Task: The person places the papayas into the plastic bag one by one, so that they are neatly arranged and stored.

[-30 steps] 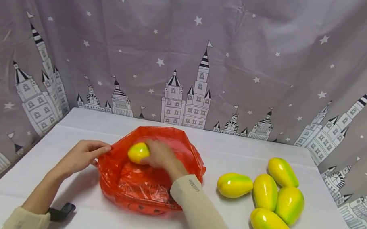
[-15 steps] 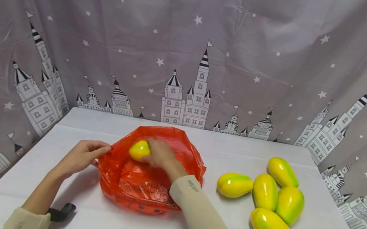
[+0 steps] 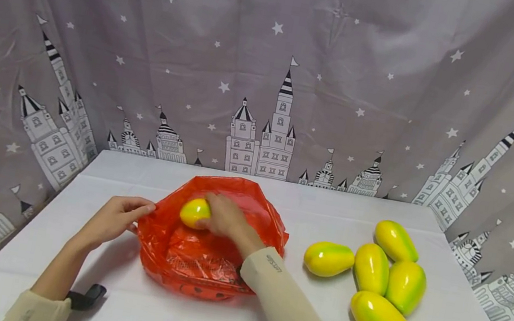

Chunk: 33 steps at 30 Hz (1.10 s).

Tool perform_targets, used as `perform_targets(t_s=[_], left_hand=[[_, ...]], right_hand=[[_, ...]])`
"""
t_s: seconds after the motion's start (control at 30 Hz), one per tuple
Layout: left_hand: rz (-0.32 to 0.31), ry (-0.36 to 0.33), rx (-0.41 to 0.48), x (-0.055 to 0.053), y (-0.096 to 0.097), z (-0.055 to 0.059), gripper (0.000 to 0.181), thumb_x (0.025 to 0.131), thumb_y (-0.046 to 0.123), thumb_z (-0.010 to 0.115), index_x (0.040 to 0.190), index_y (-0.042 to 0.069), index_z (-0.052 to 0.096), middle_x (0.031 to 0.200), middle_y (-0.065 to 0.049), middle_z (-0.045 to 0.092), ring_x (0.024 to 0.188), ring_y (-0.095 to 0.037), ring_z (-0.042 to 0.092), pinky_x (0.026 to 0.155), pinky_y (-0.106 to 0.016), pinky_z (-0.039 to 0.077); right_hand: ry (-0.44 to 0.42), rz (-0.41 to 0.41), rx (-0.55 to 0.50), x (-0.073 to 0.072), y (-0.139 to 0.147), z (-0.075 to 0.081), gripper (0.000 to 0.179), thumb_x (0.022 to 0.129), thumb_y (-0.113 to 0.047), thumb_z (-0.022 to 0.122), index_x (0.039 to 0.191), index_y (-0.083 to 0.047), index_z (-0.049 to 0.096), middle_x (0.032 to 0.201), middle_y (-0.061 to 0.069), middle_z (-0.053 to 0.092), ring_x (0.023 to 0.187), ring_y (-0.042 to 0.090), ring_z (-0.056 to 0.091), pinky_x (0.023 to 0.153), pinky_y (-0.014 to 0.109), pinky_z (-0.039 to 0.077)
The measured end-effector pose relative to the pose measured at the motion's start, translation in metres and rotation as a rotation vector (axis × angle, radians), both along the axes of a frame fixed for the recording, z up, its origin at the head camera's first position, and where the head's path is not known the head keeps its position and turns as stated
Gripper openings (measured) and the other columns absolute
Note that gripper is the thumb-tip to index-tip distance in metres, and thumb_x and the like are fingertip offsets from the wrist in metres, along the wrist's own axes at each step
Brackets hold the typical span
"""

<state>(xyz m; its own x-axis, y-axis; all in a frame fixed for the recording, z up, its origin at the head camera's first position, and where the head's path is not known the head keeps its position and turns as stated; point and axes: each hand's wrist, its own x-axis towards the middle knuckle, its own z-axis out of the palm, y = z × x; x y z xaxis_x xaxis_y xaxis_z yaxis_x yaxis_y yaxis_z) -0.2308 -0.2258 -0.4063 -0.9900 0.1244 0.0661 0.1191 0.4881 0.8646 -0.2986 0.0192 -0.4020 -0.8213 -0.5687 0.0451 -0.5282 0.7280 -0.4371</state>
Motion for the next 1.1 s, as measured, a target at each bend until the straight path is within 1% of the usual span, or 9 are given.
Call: perform_targets(t_s=[0.1,0.2,0.4,0.53,0.7,0.93,1.1], left_hand=[[0.001,0.001,-0.001,0.0,0.0,0.0,0.036,0.101,0.024,0.058,0.118,-0.007,0.066,0.1,-0.016,0.069,0.081,-0.023,0.064,0.064,-0.032,0.058],[0.001,-0.001,0.002,-0.001,0.0,-0.001,0.036,0.101,0.024,0.058,0.118,-0.007,0.066,0.1,-0.015,0.069,0.08,-0.023,0.064,0.063,-0.032,0.058],[-0.002,-0.002,0.007,-0.001,0.0,-0.001,0.037,0.101,0.025,0.058,0.119,-0.006,0.066,0.102,-0.016,0.069,0.081,-0.022,0.064,0.063,-0.032,0.058],[0.001,-0.005,0.004,-0.001,0.0,-0.001,0.037,0.101,0.025,0.058,0.119,-0.006,0.066,0.101,-0.015,0.069,0.08,-0.022,0.064,0.063,-0.032,0.058],[-0.014,-0.006,0.01,-0.001,0.0,-0.001,0.038,0.101,0.026,0.058,0.118,-0.007,0.066,0.1,-0.015,0.07,0.081,-0.023,0.065,0.064,-0.032,0.058],[-0.029,0.009,0.048,-0.002,-0.001,0.0,0.035,0.101,0.022,0.059,0.116,-0.009,0.066,0.1,-0.018,0.069,0.079,-0.023,0.066,0.065,-0.031,0.059],[-0.034,-0.002,0.061,-0.001,-0.001,0.0,0.036,0.101,0.021,0.058,0.117,-0.01,0.064,0.101,-0.018,0.069,0.077,-0.021,0.066,0.065,-0.031,0.058]], right_hand=[[0.009,0.016,0.008,0.003,0.002,0.003,0.06,0.088,-0.027,0.077,0.139,-0.006,0.052,0.129,0.008,0.06,0.118,0.024,0.055,0.106,0.038,0.04],[0.034,0.033,0.025,0.007,0.003,0.006,0.064,0.088,-0.025,0.076,0.142,-0.005,0.049,0.138,0.01,0.056,0.127,0.027,0.05,0.111,0.039,0.034],[0.071,0.042,0.051,0.015,0.005,0.015,0.066,0.088,-0.023,0.076,0.145,-0.006,0.046,0.144,0.011,0.051,0.135,0.029,0.043,0.115,0.04,0.029],[0.075,0.062,0.058,0.021,0.01,0.02,0.064,0.089,-0.022,0.075,0.145,-0.007,0.047,0.142,0.009,0.052,0.134,0.028,0.044,0.114,0.041,0.031],[0.048,0.082,0.008,0.032,0.028,0.031,0.06,0.09,-0.023,0.074,0.143,-0.008,0.05,0.139,0.006,0.055,0.13,0.023,0.047,0.112,0.041,0.033],[0.069,0.065,-0.043,0.047,0.059,0.048,0.062,0.09,-0.032,0.073,0.143,-0.009,0.05,0.142,0.005,0.053,0.135,0.023,0.044,0.113,0.04,0.032],[0.095,0.056,-0.06,0.054,0.075,0.057,0.063,0.092,-0.035,0.071,0.144,-0.007,0.049,0.143,0.006,0.052,0.134,0.024,0.044,0.111,0.043,0.035]])
